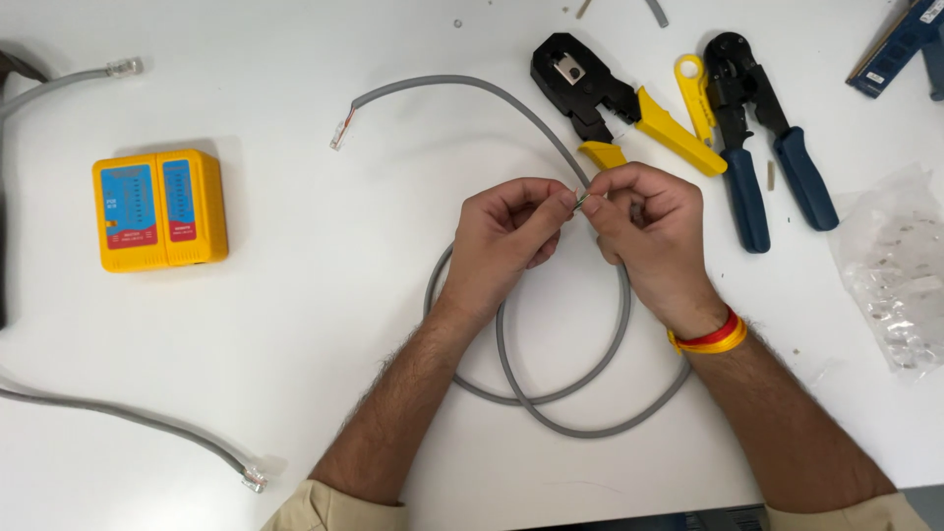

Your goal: Prepare and crimp an Ethernet cable using specialized tools.

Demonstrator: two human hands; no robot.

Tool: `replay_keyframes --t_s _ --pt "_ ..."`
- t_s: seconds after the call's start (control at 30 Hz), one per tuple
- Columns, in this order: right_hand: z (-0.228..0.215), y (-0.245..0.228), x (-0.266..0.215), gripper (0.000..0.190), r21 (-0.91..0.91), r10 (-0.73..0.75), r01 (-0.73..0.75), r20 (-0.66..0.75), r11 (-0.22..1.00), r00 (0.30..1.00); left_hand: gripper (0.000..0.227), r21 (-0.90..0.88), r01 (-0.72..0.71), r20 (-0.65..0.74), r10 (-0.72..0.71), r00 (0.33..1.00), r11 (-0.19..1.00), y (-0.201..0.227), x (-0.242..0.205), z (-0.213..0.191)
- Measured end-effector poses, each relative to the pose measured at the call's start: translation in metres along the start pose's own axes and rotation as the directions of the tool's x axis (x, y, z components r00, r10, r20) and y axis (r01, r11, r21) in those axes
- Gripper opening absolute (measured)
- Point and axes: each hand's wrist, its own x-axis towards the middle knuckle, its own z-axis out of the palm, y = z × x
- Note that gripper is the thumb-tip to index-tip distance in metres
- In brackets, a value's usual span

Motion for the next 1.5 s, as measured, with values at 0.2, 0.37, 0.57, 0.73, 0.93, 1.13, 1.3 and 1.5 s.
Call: replay_keyframes --t_s 0.2,0.37,0.57,0.73,0.93,1.13,1.3,1.5 --pt "0.0 -0.001 -0.001 0.004 -0.027 -0.017 0.017 -0.011 0.999 1.0 0.022 0.049 0.032 -0.014 -0.031 0.999 0.998 0.004 -0.001 0.001" --pt "0.003 -0.004 0.0 0.003 -0.013 0.013 -0.013 -0.034 1.0 0.999 0.023 0.009 0.02 0.028 -0.021 0.999 1.0 0.004 -0.001 -0.003" --pt "0.003 -0.005 0.0 0.003 -0.011 0.003 -0.003 -0.016 1.0 1.0 0.023 -0.016 0.042 0.039 -0.041 0.998 0.999 0.009 -0.002 -0.003" --pt "0.004 -0.008 0.0 0.003 -0.071 0.004 -0.005 -0.023 0.997 1.0 0.021 0.0 0.054 0.033 -0.054 0.998 0.999 0.007 -0.001 -0.003" --pt "0.005 -0.007 -0.001 0.003 -0.144 -0.011 0.007 -0.025 0.99 1.0 0.019 -0.003 0.012 0.061 -0.012 0.998 1.0 -0.007 0.001 -0.004" --pt "0.005 -0.008 -0.002 0.004 -0.2 -0.041 0.034 -0.032 0.979 0.999 0.018 -0.017 0.017 0.039 -0.016 0.999 1.0 -0.007 0.001 -0.002" --pt "0.004 -0.007 -0.002 0.005 -0.166 -0.037 0.033 -0.026 0.986 0.999 0.02 0.025 0.002 0.035 -0.003 0.999 1.0 -0.005 0.0 -0.002" --pt "0.002 -0.005 -0.001 0.004 -0.128 -0.045 0.045 0.007 0.991 0.999 0.022 -0.017 0.018 0.027 -0.017 0.999 1.0 -0.005 0.002 -0.003"
